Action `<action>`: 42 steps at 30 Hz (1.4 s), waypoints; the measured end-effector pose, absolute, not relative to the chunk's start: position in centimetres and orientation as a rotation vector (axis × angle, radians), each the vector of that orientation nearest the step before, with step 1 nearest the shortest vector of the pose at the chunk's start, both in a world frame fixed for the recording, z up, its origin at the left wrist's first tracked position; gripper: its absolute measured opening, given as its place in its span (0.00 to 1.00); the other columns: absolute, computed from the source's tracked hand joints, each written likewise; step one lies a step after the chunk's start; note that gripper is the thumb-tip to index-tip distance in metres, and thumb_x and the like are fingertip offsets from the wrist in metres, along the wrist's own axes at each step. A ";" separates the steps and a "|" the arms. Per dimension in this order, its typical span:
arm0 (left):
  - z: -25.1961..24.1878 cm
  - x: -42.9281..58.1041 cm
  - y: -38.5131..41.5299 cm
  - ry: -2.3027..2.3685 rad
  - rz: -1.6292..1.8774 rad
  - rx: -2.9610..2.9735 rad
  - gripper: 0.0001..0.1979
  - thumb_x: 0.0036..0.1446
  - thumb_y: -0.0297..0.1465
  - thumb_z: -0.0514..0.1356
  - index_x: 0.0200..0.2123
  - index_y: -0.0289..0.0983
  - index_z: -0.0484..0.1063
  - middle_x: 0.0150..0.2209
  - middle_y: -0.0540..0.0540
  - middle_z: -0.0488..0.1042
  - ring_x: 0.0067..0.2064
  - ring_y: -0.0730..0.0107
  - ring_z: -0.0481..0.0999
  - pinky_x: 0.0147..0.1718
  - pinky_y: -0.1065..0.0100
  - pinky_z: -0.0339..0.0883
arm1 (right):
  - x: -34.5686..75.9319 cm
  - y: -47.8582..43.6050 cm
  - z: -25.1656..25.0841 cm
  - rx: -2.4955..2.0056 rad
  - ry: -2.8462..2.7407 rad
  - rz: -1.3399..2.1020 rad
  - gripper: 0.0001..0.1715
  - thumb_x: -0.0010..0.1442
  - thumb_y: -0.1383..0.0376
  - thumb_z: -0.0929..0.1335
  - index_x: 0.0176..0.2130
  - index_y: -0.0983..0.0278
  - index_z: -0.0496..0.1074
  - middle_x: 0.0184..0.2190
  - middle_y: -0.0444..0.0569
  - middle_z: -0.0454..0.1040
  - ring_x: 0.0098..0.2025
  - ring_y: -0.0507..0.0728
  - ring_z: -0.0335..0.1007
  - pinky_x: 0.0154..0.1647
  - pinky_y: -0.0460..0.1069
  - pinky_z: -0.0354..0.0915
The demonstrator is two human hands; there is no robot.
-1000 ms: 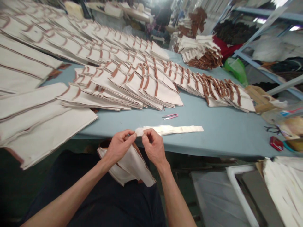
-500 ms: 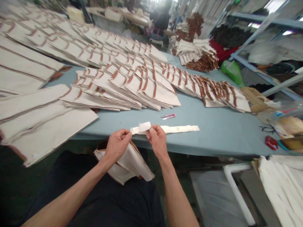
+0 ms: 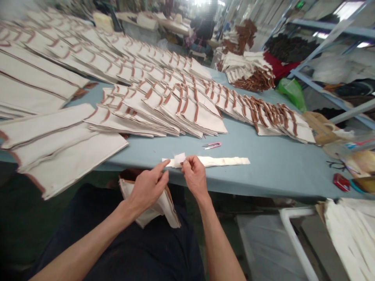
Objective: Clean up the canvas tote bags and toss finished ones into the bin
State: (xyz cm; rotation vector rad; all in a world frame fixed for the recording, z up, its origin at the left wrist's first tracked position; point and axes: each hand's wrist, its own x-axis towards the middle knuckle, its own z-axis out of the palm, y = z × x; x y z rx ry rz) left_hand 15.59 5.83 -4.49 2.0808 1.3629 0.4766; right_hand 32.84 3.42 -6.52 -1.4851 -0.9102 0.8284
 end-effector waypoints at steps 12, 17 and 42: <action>-5.3 17.8 6.4 1.301 0.027 2.464 0.27 0.73 0.32 0.49 0.73 0.39 0.59 0.37 0.35 0.86 0.41 0.45 0.87 0.42 0.53 0.78 | 34.3 3.9 -6.3 -1.177 -0.601 0.912 0.16 0.54 0.55 0.74 0.30 0.61 0.66 0.22 0.37 0.69 0.19 0.46 0.57 0.16 0.41 0.53; -5.3 17.7 6.3 1.280 -0.053 2.525 0.29 0.74 0.31 0.48 0.75 0.36 0.54 0.36 0.33 0.86 0.40 0.43 0.88 0.40 0.52 0.79 | 35.4 3.9 -6.0 -1.033 -0.422 0.935 0.17 0.54 0.57 0.74 0.30 0.60 0.64 0.23 0.36 0.67 0.19 0.46 0.56 0.15 0.39 0.53; -4.7 17.1 6.9 1.172 -0.096 2.645 0.30 0.72 0.27 0.48 0.75 0.31 0.52 0.34 0.29 0.85 0.38 0.40 0.88 0.39 0.50 0.80 | 49.6 5.7 -2.6 -1.180 -0.173 0.640 0.17 0.71 0.57 0.70 0.54 0.66 0.73 0.48 0.51 0.77 0.42 0.56 0.77 0.42 0.53 0.77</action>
